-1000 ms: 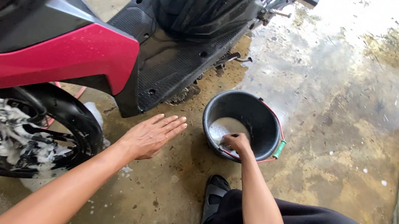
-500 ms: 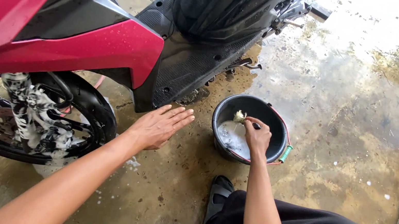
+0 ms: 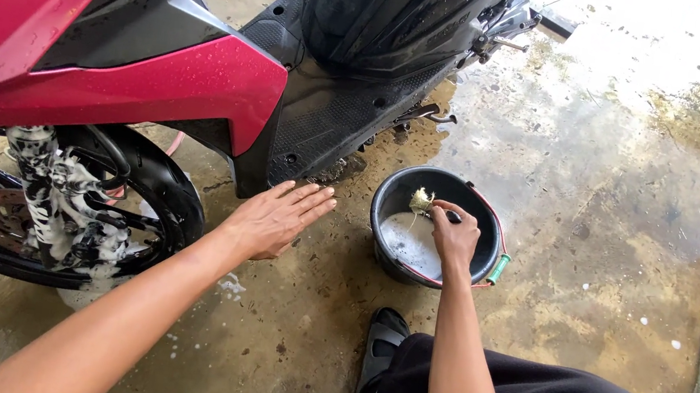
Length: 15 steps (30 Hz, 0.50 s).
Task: The person scrubs the front wheel and brake disc of a red scooter using a brush and soapy water. They repeatedly dip the brush into a bucket of soapy water and scrub the wheel spokes and disc area.
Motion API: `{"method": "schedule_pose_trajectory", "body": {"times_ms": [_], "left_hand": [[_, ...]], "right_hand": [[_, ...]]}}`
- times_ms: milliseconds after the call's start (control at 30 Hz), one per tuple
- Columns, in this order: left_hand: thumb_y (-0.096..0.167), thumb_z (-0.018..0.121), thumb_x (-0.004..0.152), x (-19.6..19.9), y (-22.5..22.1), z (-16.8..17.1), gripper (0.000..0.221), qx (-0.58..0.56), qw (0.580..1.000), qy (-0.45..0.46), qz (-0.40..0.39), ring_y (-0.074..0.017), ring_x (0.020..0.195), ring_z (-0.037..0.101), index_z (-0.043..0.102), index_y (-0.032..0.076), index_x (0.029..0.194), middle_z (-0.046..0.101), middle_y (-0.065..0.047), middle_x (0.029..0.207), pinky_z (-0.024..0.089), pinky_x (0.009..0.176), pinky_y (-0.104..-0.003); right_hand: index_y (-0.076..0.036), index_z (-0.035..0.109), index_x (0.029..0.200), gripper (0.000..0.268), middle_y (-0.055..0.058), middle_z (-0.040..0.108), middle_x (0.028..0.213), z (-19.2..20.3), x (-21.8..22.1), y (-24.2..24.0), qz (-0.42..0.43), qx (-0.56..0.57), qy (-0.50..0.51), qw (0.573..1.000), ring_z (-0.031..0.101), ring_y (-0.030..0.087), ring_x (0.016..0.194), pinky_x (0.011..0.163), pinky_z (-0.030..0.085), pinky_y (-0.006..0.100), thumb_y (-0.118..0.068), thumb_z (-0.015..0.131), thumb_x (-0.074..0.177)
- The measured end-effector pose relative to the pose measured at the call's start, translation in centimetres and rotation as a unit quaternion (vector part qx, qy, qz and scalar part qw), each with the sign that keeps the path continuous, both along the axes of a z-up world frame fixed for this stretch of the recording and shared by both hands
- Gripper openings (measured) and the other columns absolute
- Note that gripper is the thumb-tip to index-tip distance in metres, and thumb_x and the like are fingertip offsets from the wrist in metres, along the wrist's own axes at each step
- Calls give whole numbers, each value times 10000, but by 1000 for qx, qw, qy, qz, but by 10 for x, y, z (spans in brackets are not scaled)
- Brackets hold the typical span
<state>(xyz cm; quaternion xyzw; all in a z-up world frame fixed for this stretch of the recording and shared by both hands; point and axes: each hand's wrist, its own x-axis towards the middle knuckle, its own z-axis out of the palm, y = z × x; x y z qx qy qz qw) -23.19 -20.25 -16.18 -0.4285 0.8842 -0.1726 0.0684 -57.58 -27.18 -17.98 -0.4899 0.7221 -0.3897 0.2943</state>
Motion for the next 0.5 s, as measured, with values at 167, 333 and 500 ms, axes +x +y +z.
{"method": "schedule_pose_trajectory", "body": {"times_ms": [167, 333, 500], "left_hand": [[318, 731, 743, 1, 2, 0, 1058, 1, 1000, 10, 0, -228, 1487, 320, 178, 129, 1625, 254, -50, 1669, 318, 1192, -454], [295, 720, 724, 1, 4, 6, 1070, 6, 1000, 19, 4, -223, 1485, 326, 171, 134, 1628, 263, -44, 1664, 322, 1191, -454], [282, 718, 705, 3, 5, 9, 1079, 3, 1000, 13, 3, -214, 1481, 330, 178, 126, 1626, 287, -47, 1652, 316, 1193, -439]], "right_hand": [[-288, 841, 1015, 310, 138, 758, 767, -1, 0, 0, 3, 2, -4, 1000, 745, 220, 660, 665, 584, 323, -351, 712, 741], [-295, 840, 1023, 314, 137, 768, 797, 0, -1, 0, 5, 7, -5, 1000, 752, 222, 676, 678, 594, 326, -350, 709, 743], [-289, 842, 1013, 303, 127, 765, 784, -5, -3, -2, 4, -3, -5, 1000, 743, 225, 639, 656, 590, 335, -348, 717, 743]]}}
